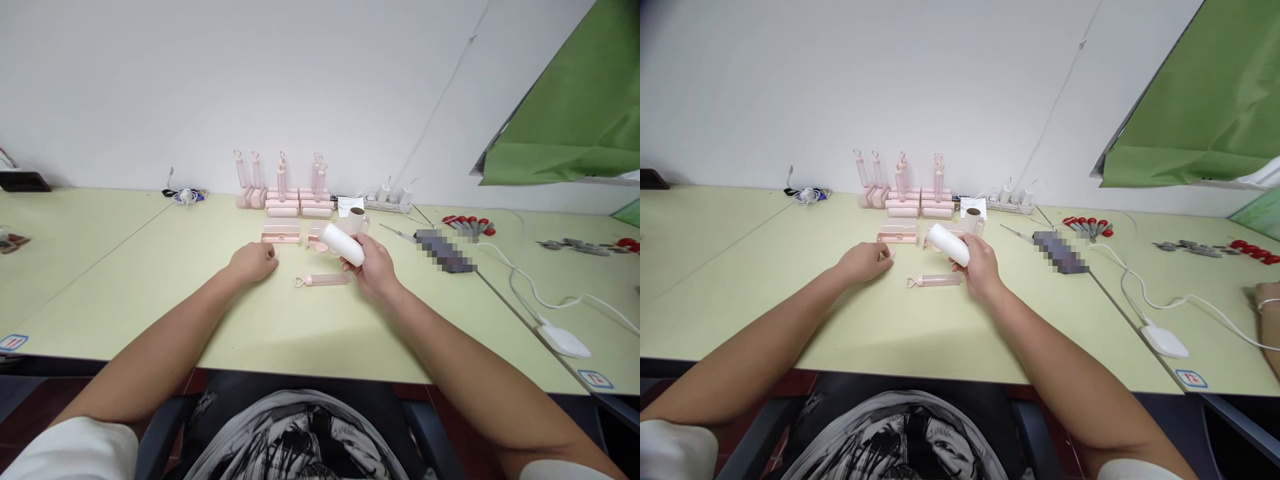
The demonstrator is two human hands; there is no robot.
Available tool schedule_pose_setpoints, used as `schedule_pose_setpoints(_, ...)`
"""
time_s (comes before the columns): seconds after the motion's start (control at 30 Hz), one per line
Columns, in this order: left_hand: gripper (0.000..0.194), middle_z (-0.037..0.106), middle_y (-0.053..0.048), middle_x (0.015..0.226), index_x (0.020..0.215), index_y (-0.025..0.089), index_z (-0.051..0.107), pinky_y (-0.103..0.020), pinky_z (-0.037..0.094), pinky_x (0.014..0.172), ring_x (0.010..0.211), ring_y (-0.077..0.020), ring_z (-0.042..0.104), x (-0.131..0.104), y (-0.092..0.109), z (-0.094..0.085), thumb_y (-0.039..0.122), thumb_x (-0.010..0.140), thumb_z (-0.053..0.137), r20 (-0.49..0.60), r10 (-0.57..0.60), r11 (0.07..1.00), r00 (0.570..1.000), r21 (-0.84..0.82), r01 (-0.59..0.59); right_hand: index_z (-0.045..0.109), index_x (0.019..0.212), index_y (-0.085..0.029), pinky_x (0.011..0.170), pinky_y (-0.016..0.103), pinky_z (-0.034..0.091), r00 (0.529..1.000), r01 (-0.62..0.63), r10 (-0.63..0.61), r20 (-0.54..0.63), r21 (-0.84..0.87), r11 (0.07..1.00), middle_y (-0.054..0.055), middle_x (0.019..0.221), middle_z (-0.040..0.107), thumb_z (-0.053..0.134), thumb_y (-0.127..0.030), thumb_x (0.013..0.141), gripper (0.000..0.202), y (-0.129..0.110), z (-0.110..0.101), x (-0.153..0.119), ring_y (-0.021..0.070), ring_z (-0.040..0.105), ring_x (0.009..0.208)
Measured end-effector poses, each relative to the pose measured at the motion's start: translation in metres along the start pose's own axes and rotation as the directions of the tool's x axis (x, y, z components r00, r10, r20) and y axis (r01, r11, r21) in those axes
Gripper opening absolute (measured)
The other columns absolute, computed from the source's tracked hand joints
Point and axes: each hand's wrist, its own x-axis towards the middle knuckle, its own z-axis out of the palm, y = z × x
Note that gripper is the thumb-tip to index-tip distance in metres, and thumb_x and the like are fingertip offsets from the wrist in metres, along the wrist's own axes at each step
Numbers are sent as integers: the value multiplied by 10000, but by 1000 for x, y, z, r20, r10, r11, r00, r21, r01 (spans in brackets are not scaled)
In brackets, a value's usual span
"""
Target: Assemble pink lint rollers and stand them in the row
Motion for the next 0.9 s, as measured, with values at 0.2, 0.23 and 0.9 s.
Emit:
schedule_pose_setpoints(0.2,398,704,-120,970,1041,202,597,-331,415,633,817,-293,648,-4,3,-3,425,713,628,-24,-5,999,1000,-42,4,601,946,-204,444,252,491,979,-186,170,111,145,972,27,726,641,584,-369,825,205,-5,0,1,144,575,550)
schedule_pose_setpoints(0.23,453,702,-128,987,1089,196,587,-332,419,641,832,-299,650,-4,3,-2,441,711,632,-22,-22,999,1000,-44,21,598,981,-206,466,260,508,972,-205,183,147,152,967,32,753,657,586,-361,817,226,-6,-1,1,148,587,561)
schedule_pose_setpoints(0.9,276,696,-46,850,905,200,696,-305,422,662,714,-195,601,-15,17,-4,408,819,537,-165,301,898,939,-282,-337,545,912,-235,550,255,545,993,-114,113,-39,-12,993,6,850,673,718,-379,762,270,8,-1,5,163,645,732)
